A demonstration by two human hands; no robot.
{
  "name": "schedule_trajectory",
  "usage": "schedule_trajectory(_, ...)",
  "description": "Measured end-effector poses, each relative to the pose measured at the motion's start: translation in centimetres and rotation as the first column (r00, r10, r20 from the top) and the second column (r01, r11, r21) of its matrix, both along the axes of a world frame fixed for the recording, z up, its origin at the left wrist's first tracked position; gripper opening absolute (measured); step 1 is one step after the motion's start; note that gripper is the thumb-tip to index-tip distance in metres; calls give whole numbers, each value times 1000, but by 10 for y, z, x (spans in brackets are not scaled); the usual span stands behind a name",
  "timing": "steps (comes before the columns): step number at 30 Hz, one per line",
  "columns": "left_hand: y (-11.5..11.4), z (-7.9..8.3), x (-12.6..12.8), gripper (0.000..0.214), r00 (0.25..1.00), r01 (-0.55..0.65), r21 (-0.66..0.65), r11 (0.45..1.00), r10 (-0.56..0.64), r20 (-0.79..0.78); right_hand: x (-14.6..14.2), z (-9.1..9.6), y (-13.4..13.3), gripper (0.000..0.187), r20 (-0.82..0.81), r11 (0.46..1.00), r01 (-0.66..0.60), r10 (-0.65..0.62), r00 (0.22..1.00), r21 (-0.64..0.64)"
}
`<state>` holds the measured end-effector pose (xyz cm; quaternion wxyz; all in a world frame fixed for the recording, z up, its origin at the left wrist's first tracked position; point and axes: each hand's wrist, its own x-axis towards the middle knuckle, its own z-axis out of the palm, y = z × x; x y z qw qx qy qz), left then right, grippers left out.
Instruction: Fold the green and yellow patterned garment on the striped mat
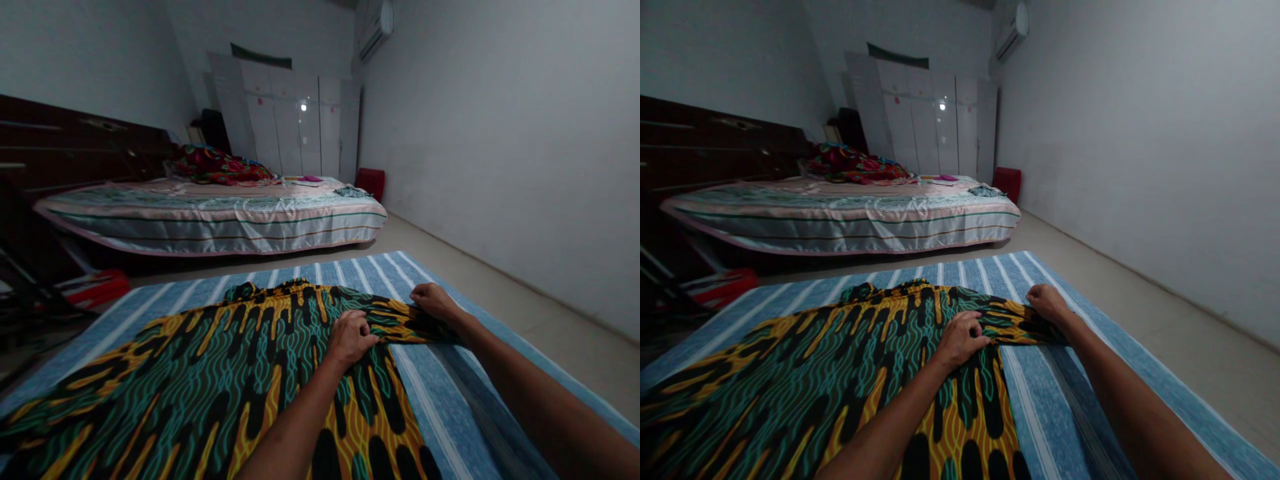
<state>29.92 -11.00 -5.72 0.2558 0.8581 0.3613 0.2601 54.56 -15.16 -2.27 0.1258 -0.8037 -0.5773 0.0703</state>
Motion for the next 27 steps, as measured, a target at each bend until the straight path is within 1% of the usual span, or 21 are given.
schedule_trajectory(6,-2,4,0,17,1000,-6,-7,1000,6,8,-30,-8,1,21,62,998,-40,43,997,-53)
schedule_trajectory(12,-4,6,0,16,1000,-9,-12,1000,8,-13,-37,-5,-6,24,127,992,-107,115,985,-68)
schedule_trajectory(15,-4,6,1,16,1000,-8,-6,1000,8,-11,-42,-6,-8,26,166,989,-128,139,976,-77)
schedule_trajectory(21,-3,5,0,16,1000,-5,-9,1000,5,-14,-46,-9,-1,28,230,990,-83,108,967,-115)
schedule_trajectory(24,-2,3,0,16,1000,-5,-13,1000,5,-18,-42,-4,3,31,238,991,-40,69,969,-124)
schedule_trajectory(27,-2,3,1,16,1000,-4,-12,1000,4,-18,-37,3,7,31,251,994,10,18,968,-107)
